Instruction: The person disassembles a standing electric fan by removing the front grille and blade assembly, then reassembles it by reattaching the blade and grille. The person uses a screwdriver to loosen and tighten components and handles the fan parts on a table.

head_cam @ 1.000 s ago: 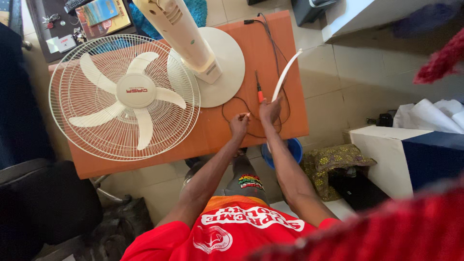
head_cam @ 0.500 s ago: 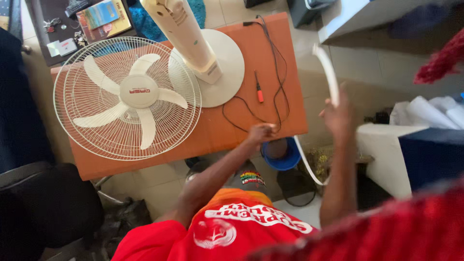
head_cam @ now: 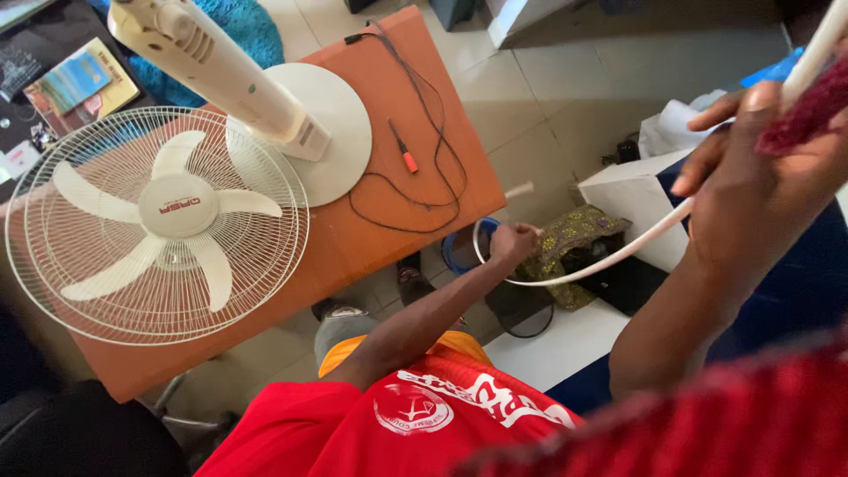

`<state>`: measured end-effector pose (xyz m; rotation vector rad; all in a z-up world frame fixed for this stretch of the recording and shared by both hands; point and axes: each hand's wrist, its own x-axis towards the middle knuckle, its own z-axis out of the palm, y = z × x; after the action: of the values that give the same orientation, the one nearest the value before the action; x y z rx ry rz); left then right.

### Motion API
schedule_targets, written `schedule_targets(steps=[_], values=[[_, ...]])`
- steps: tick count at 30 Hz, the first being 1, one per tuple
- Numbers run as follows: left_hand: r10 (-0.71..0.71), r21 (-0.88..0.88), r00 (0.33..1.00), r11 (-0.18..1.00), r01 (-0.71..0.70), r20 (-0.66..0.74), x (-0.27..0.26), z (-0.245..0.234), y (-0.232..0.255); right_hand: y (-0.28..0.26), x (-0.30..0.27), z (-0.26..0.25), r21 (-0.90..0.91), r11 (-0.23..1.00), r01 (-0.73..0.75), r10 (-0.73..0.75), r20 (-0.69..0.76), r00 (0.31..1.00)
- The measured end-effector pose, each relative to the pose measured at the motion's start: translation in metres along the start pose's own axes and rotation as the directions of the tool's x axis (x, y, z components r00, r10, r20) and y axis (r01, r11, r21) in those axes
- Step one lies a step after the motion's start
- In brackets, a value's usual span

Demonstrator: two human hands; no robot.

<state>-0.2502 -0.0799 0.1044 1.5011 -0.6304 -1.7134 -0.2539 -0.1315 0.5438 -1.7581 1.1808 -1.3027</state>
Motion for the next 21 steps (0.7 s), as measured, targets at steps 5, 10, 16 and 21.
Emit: schedule_targets(steps=[5,10,16,21], values=[[-0.055,0.437,0.982,0.890,0.130,-0.181,0.016,-0.039,-0.021,-0.001,-0.007,-0.010,0.054,0.998,0.022,-0.019,-0.052,0.998],[-0.546,-0.263,0.773,0.733,0.627,0.323,0.029,-0.056,-0.038,-0.025,0.001,0.000,0.147,0.987,0.061,-0.054,-0.054,0.997],[-0.254,-0.565,0.896,0.704,0.429,0.364,0.052,-0.031,-0.015,-0.008,-0.003,-0.011,0.215,0.976,0.033,-0.017,-0.074,0.997],[-0.135,-0.574,0.954,0.773,0.269,0.266,0.087,-0.037,0.021,0.077,-0.013,-0.139,0.344,0.931,-0.125,0.135,-0.007,0.991]])
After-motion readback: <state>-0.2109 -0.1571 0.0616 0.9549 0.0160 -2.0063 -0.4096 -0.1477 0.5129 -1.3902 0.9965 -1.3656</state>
